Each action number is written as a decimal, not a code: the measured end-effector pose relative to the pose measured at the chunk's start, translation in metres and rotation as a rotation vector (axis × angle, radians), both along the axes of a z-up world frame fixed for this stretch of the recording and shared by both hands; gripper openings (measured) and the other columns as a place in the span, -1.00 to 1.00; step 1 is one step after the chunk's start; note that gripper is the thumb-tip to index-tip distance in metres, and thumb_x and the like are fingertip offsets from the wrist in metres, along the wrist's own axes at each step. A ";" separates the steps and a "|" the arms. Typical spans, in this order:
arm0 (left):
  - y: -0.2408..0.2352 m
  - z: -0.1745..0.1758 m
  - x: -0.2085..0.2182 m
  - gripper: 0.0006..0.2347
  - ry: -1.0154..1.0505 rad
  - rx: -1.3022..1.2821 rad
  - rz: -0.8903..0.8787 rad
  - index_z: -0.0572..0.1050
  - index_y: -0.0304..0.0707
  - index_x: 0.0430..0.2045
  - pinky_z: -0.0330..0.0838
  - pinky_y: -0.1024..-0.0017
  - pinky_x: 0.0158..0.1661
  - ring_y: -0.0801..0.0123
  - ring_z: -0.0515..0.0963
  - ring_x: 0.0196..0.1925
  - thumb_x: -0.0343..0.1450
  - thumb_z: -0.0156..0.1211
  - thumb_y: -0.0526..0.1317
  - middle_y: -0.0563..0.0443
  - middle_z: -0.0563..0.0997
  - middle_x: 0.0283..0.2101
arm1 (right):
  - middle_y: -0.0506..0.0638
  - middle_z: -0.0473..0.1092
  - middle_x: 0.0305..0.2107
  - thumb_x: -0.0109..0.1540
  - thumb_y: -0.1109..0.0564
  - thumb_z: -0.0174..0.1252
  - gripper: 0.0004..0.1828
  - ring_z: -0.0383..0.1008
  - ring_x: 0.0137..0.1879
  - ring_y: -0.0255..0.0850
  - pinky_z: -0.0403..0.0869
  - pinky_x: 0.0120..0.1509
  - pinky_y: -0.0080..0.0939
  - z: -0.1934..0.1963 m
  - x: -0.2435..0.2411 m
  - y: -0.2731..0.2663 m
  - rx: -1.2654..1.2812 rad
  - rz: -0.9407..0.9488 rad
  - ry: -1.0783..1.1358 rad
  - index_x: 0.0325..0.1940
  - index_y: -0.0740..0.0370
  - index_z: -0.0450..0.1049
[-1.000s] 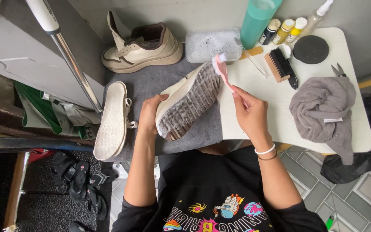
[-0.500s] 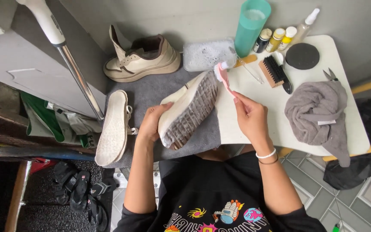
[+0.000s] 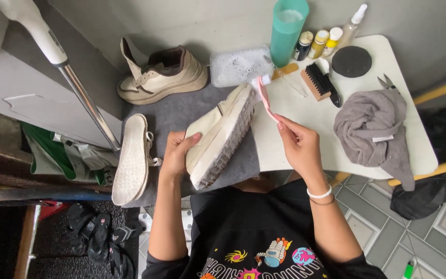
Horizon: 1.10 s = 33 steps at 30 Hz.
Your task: The person scrubs the sole and sides of a beige sneaker using a pink toothbrush. They hold the shoe in their left hand and brush the textured bottom and edges with their right hand, working over a gray towel on a table.
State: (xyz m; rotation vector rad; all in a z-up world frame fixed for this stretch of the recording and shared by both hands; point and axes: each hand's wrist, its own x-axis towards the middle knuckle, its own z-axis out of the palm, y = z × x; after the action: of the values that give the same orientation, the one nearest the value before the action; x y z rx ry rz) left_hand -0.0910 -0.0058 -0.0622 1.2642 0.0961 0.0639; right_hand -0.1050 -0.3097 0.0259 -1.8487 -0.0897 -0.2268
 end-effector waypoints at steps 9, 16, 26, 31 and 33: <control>0.006 0.020 -0.019 -0.67 -0.214 0.213 -0.017 0.46 -0.29 -0.92 0.11 0.66 -0.80 0.64 0.22 -0.88 0.34 0.32 -0.32 0.06 0.28 -0.93 | 0.23 0.57 -0.10 0.36 0.27 0.12 -0.72 0.46 0.06 -0.23 0.56 0.04 -0.08 0.007 -0.015 -0.013 0.057 0.028 -0.071 0.14 0.17 0.60; 0.007 0.025 -0.023 -0.66 -0.255 0.203 -0.026 0.44 -0.25 -0.93 0.06 0.67 -0.79 0.65 0.18 -0.87 0.35 0.30 -0.32 0.08 0.26 -0.94 | 0.26 0.56 -0.11 0.36 0.30 0.11 -0.71 0.44 0.09 -0.16 0.53 0.07 -0.07 0.001 -0.013 -0.021 0.000 0.030 -0.141 0.14 0.23 0.60; 0.005 0.026 -0.030 -0.65 -0.311 0.224 -0.038 0.44 -0.24 -0.94 0.04 0.67 -0.77 0.66 0.15 -0.84 0.34 0.31 -0.35 0.10 0.27 -0.94 | 0.21 0.58 -0.13 0.34 0.32 0.16 -0.73 0.48 0.09 -0.13 0.53 0.06 -0.12 0.028 -0.015 -0.027 -0.083 0.078 -0.186 0.09 0.22 0.63; 0.006 0.028 -0.029 -0.64 -0.355 0.209 -0.055 0.43 -0.24 -0.97 0.01 0.67 -0.77 0.66 0.14 -0.86 0.32 0.33 -0.37 0.09 0.26 -0.96 | 0.20 0.58 -0.11 0.31 0.35 0.17 -0.73 0.51 0.10 -0.11 0.54 0.11 -0.09 0.047 -0.015 -0.027 -0.085 0.092 -0.202 0.07 0.26 0.63; 0.004 0.032 -0.035 -0.63 -0.368 0.216 -0.070 0.42 -0.23 -0.97 0.02 0.67 -0.76 0.66 0.13 -0.85 0.34 0.31 -0.37 0.10 0.23 -0.96 | 0.20 0.56 -0.09 0.36 0.35 0.14 -0.75 0.50 0.12 -0.04 0.53 0.10 -0.08 0.050 -0.015 -0.028 -0.150 0.083 -0.249 0.09 0.27 0.61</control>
State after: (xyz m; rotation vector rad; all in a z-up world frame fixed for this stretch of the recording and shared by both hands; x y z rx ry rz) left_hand -0.1257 -0.0016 -0.0303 1.4496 -0.2792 0.2509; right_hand -0.1200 -0.3377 0.0764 -1.9538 -0.3639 -0.4010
